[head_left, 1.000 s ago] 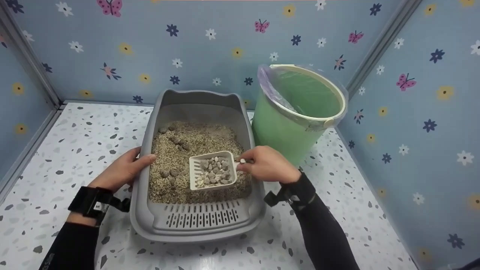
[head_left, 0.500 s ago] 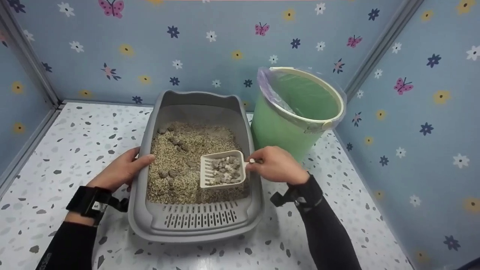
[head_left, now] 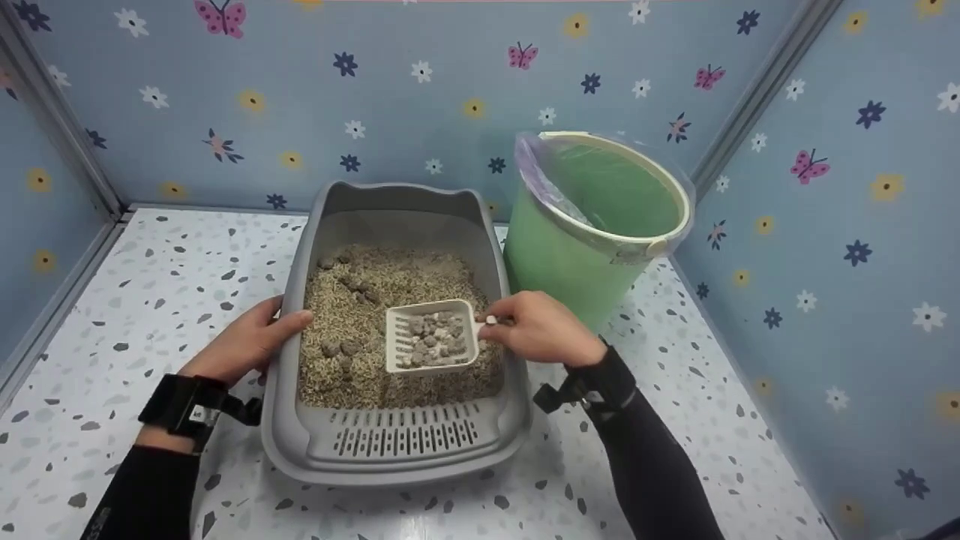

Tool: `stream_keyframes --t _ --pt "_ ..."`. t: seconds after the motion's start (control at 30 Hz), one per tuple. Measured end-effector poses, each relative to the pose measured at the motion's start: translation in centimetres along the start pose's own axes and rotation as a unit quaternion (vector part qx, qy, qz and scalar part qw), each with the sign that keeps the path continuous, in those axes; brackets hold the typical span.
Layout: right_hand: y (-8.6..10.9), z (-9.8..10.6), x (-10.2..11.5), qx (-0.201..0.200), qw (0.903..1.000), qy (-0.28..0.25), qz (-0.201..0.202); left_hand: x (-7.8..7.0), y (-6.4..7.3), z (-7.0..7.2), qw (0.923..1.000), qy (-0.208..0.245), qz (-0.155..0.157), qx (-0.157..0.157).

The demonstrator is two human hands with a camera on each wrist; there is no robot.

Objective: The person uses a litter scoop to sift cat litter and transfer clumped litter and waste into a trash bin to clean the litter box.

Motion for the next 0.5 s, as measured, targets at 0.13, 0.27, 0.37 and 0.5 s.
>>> stream_keyframes --t 0.13,0.27,0.37,0.5 --pt "0.6 0.5 -0.6 -0.005 0.9996 0.008 -0.026 0.2 -0.3 0.0 1.0 0.002 -0.005 0.004" --pt "-0.5 -0.2 0.7 0.012 0.9999 0.009 -0.006 0.6 0.2 0.2 1.0 0.0 0.0 -0.006" --pt "-0.1 -0.2 0.8 0.011 0.9997 0.021 -0.001 0.6 0.3 0.1 1.0 0.005 0.005 -0.005" --pt "0.3 -0.4 0.5 0.004 0.9999 0.011 -0.01 0.3 0.1 0.1 1.0 0.002 0.003 -0.003"
Point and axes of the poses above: each hand's wrist, its own y-axis away from the middle knuckle, its own z-axis out of the back of the hand, x = y × z, the point moved 5 cm from there along -y, towards the middle knuckle, and after that the axes turned 15 degrees about x, right-handed, at the moved point
